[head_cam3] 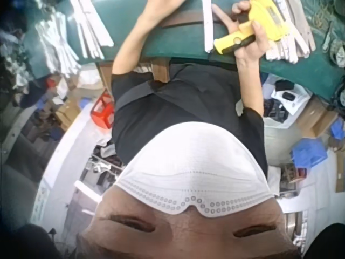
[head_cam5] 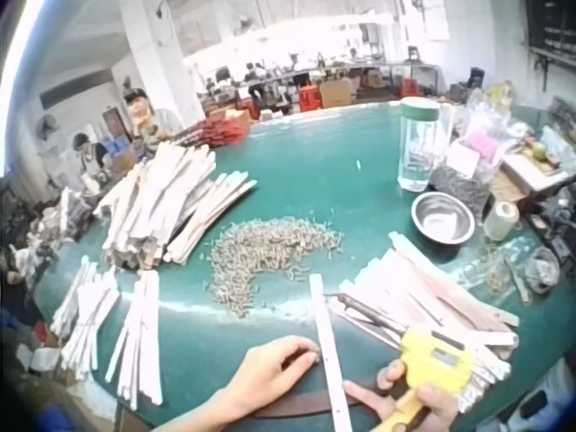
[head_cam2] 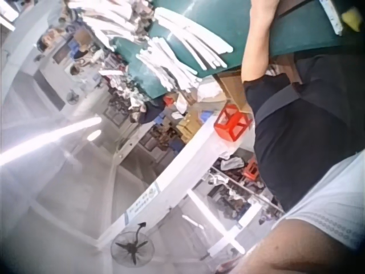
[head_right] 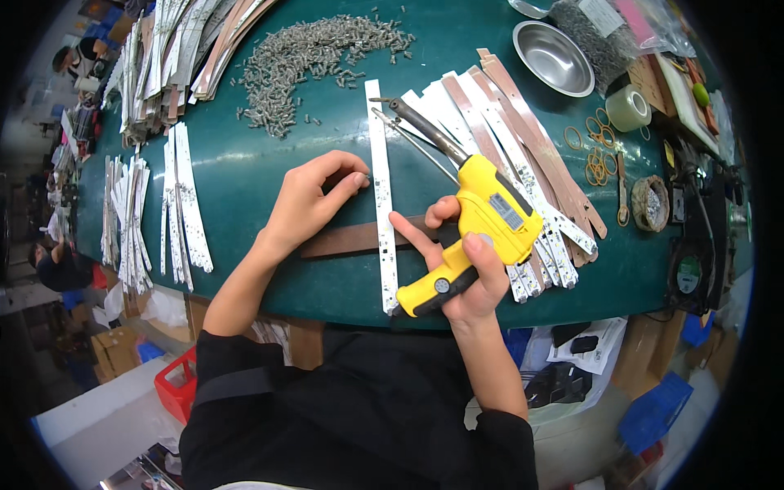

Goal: The person places LED strips onto a wooden block, applies a handheld soldering tool to them, and sets the processed strips aside on the worktable.

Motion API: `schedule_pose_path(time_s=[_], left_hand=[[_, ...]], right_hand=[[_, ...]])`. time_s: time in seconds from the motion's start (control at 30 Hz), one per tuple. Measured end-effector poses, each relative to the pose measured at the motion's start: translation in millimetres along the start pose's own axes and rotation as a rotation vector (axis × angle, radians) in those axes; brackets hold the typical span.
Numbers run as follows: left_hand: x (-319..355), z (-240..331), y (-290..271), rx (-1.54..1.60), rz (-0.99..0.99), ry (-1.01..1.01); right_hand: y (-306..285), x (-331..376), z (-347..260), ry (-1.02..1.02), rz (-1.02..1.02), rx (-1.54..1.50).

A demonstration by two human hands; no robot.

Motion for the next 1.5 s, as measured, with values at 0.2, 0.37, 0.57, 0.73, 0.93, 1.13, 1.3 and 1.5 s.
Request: schedule_pose_path(time_s=[0.2, 0.37, 0.57, 0.73, 0.93, 1.13, 1.3, 1.5], left_hand=[[-4, 10, 5, -0.214, 0.066, 0.264], [-5, 11, 5, -0.217, 0.115, 0.282], [-11, 11, 7, -0.214, 0.092, 0.266], [-11, 14, 9, -0.249, 0.101, 0.299], [-11, 15, 12, -0.294, 0.103, 0.331], [-11, 17, 12, -0.304, 0.102, 0.326], [-10, 16, 14, -0.327, 0.121, 0.314], [-7, 22, 20, -0.502, 0.164, 0.341]], right_hand=[[-7, -1, 5, -0.004, 0.070, 0.064], [-5, -2, 6, -0.003, 0.044, 0.064], [-7, -2, 5, -0.003, 0.044, 0.061], [-6, -1, 5, -0.008, 0.041, 0.066], [-5, -1, 4, -0.013, 0.045, 0.081], [-5, -1, 4, -0.016, 0.043, 0.067], [-5, 0, 4, -0.016, 0.046, 0.069], [-5, 0, 3, -0.021, 0.046, 0.067]])
Point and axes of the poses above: each hand's wrist, its own x-axis away from the middle knuckle, its own y-axis out of the palm, z = x × y, the point moved 7 cm from there along -x, towards the middle knuckle, and after that the axes turned 3 degrees about y, right-handed, at the moved point
